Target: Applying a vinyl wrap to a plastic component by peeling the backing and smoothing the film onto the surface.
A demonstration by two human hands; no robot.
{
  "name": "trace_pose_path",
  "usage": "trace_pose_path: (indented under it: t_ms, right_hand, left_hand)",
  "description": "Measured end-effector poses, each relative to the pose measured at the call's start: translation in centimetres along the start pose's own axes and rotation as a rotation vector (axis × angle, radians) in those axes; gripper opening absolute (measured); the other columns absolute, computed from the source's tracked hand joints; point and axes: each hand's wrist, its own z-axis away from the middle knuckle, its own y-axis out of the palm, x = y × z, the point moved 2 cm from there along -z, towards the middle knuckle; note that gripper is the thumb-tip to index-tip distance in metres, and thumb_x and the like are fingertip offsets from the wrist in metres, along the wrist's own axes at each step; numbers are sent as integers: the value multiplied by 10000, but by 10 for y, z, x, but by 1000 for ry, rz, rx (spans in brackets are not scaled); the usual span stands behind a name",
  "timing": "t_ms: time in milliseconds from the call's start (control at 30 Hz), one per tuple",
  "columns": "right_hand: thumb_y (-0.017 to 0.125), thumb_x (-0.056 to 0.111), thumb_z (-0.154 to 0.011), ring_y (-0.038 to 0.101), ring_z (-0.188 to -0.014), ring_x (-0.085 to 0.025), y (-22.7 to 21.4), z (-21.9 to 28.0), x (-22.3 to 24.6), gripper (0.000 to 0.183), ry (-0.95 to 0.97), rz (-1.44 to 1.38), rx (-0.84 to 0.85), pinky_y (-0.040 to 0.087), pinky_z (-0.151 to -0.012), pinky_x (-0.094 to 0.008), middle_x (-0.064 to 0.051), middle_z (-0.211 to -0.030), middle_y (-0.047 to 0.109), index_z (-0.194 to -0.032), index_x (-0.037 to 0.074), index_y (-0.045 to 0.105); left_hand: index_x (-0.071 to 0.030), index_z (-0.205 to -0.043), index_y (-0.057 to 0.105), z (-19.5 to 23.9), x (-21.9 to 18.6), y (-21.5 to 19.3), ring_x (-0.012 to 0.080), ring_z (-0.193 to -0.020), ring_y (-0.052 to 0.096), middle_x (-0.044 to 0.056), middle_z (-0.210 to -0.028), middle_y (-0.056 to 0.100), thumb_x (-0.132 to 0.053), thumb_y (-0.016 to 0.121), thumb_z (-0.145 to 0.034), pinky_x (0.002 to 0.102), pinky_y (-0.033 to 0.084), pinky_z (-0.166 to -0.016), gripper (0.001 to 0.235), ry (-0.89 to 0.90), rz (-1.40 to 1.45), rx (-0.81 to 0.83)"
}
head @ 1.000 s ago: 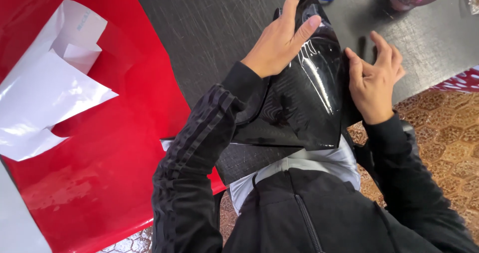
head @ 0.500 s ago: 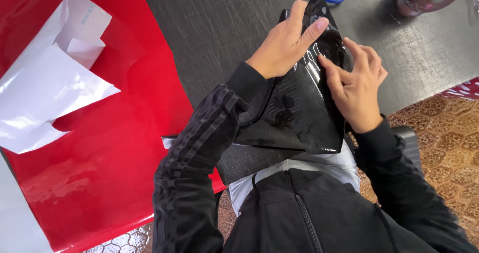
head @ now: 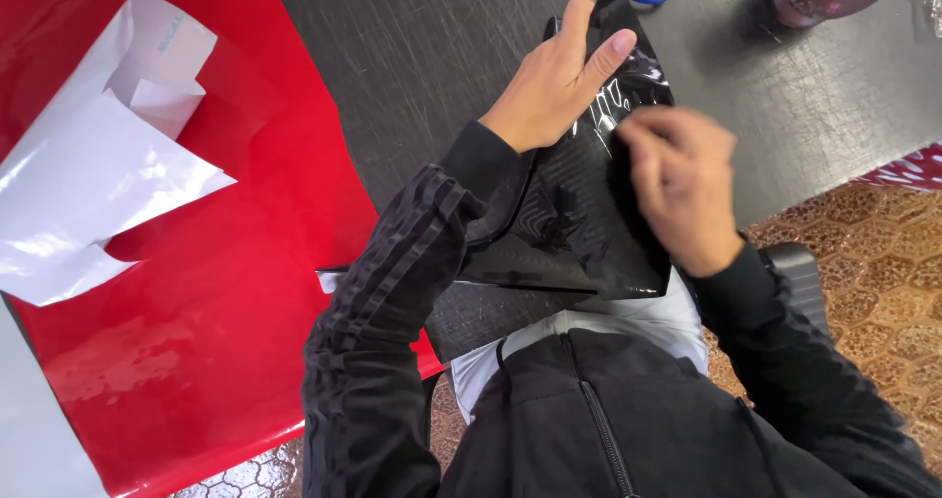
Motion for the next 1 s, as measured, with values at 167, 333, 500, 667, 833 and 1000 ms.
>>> trace_pose_path:
  t_ms: [167, 333, 500, 667, 833, 1000]
  right_hand:
    - [506, -35, -1105, 670, -1035, -374, 8, -8, 30, 210, -234, -124, 12, 550, -993, -460, -199, -1134, 709, -1068, -94, 704]
    - [457, 64, -1177, 651, -1168, -373, 6, -7, -2, 298, -69, -42, 28, 497, -1066, -456, -214, -1253, 693, -1242, -78, 711]
    - [526, 25, -1123, 655, -1127, -385, 12, -12, 21, 227, -218, -77, 42, 518, -1073, -474, -217, -1199, 694, -1182, -79, 720]
    - [465, 51, -1160, 654, -1104, -351, 6, -17, 5, 296, -122, -53, 37, 495, -1040, -443, -180, -1187, 712, -1192, -51, 741]
    - [509, 20, -1125, 649, -1123, -389, 6, -16, 11, 249, -152, -19, 32, 503, -1056, -465, -218, -1225, 698, -1220, -78, 717]
    - [534, 53, -1098, 651, -1105, -384, 13, -10, 28, 224, -238, -61, 28, 531, -1045, -451, -198, -1170, 681, -1192, -74, 694]
  left_hand:
    - [-70, -1247, 385, 0, -1, -1, 186, -645, 569, -13, -670, 456, -733, 235, -916, 368, 492, -705, 757, -20, 2, 4]
    - [-87, -1218, 398, -1, -2, 0, 214, -671, 626, -6, -692, 506, -711, 263, -929, 379, 505, -722, 701, -5, 15, 2]
    - [-86, -1235, 376, -2, 0, 1, 300, -750, 665, 35, -736, 541, -727, 245, -928, 414, 497, -788, 722, 6, 0, -1]
    - [-95, -1201, 377, -1, 1, 0, 334, -791, 688, 64, -774, 579, -694, 262, -954, 423, 498, -797, 658, 25, 7, -22]
    - [-121, -1118, 370, -1, -1, 0, 349, -788, 694, 71, -765, 598, -674, 296, -959, 414, 492, -779, 580, 23, 30, -23]
    - [-86, -1229, 371, 5, 5, 7, 429, -841, 660, 175, -863, 640, -606, 333, -994, 461, 475, -773, 572, 23, 10, -64]
